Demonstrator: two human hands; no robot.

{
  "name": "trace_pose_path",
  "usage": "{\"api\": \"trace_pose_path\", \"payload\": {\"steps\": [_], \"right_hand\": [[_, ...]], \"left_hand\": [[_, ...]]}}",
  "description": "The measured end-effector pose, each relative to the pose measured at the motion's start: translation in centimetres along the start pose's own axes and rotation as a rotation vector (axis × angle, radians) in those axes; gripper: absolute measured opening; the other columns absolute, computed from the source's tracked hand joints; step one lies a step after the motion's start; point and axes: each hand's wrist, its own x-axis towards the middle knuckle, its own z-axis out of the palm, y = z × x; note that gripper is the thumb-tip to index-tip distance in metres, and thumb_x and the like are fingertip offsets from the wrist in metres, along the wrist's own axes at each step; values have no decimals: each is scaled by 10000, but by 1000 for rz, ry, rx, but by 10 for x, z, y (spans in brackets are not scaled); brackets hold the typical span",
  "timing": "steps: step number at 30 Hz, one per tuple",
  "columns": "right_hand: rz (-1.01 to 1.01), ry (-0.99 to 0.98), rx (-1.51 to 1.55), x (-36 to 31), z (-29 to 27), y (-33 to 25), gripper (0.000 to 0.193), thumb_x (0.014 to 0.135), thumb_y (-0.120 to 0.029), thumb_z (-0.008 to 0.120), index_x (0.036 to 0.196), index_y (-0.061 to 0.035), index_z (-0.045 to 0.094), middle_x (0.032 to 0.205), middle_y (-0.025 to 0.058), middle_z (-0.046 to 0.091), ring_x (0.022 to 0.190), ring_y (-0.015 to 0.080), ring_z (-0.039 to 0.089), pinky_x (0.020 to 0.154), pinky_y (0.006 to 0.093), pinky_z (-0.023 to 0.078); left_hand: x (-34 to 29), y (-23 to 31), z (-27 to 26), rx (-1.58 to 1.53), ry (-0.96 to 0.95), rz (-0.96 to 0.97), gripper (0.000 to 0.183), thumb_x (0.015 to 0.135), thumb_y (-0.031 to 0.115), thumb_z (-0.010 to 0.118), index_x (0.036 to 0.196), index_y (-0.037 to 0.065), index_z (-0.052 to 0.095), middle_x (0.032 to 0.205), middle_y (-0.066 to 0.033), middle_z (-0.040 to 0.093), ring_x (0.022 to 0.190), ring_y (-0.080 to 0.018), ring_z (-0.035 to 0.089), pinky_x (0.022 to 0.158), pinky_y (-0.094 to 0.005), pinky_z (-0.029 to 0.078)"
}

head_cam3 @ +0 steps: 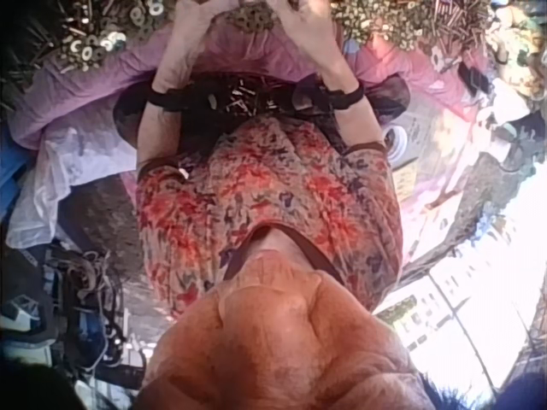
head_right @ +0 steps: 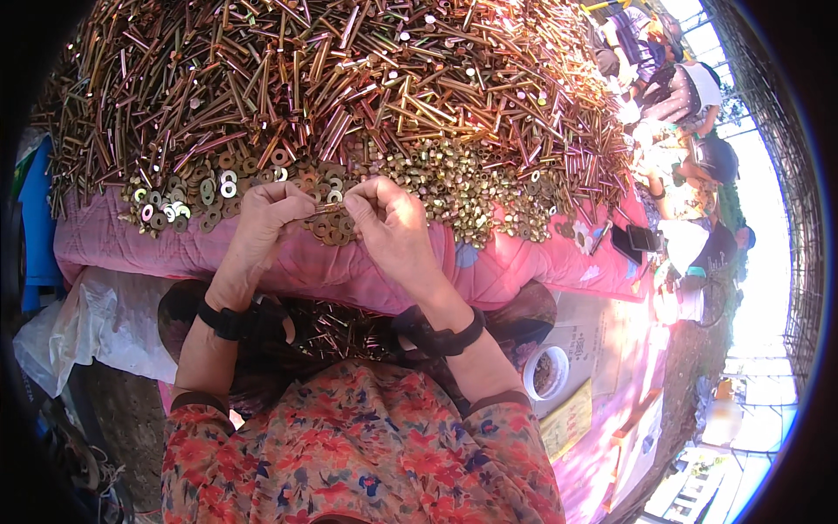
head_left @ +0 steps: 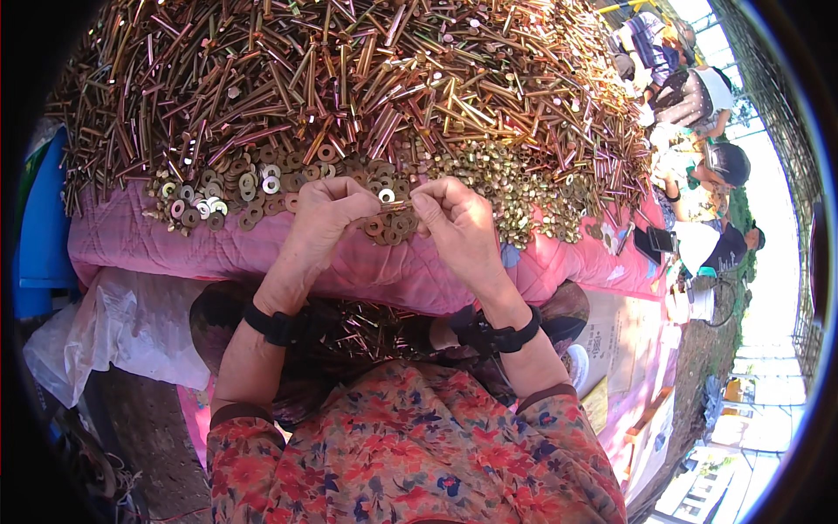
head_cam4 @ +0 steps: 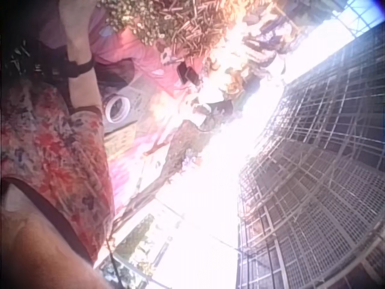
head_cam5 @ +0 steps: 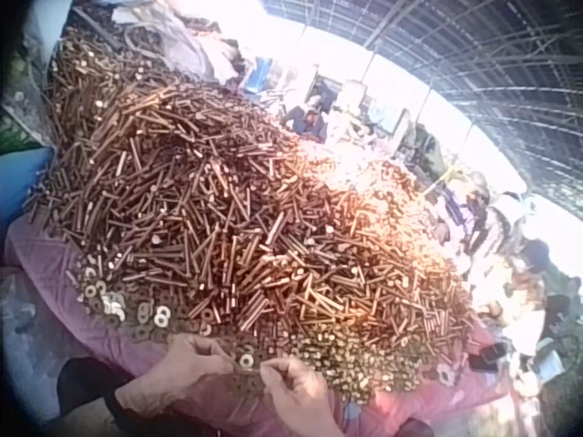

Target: Sorting and assembling bolts and washers from a large pile.

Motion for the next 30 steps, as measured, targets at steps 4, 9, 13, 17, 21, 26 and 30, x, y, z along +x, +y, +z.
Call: {"api": "trace_pose_path", "payload": {"steps": [4,9,13,17,21,26,30], "right_hand": [[-49,-11,41,-4,2,-5,79,878,-55,590,926,6,578,756,11,578,657,58,536,593,207,452],[-50,-4,71,-8,3,-6,81,865,-16,590,941,6,576,792,18,583,702,62,556,626,204,463],[-303,-41,-157,-8,-2,-1,118,859,3,591,976,3,577,842,33,600,759,65,569,654,202,466],[-134,-21,-34,-14,4,-9,124,859,11,588,983,11,578,860,42,611,755,68,574,655,203,472],[-73,1,53,-17,6,-8,119,864,-1,593,979,25,576,835,31,614,728,65,574,651,200,479],[-46,8,17,-20,6,-5,123,875,-62,606,964,20,583,767,20,611,697,59,570,621,196,469],[-53,-13,-194,-20,3,-8,138,890,-133,601,897,4,584,686,3,582,613,48,519,546,195,417]], "left_hand": [[0,-3,-1,-144,-28,-124,35,750,23,628,729,9,603,570,25,496,418,-24,331,402,-175,231],[-1,-1,-2,-178,-45,-182,42,764,44,598,752,4,594,554,34,466,404,-20,311,385,-179,216],[-2,0,-8,-302,-145,-301,65,775,62,575,758,1,590,543,41,458,388,-11,299,368,-177,205],[-5,2,-6,-272,-103,-293,70,771,59,573,763,-8,592,540,41,459,383,-10,302,364,-175,204],[-9,7,-4,-213,-82,-253,61,753,57,594,711,14,587,537,38,460,393,-17,317,375,-183,204],[-10,5,-5,-145,-60,-144,30,740,24,614,730,-5,608,566,26,509,418,-11,350,390,-166,226],[-12,7,-3,33,-68,0,30,716,17,648,703,13,621,590,15,546,461,-23,390,430,-174,263]]}}
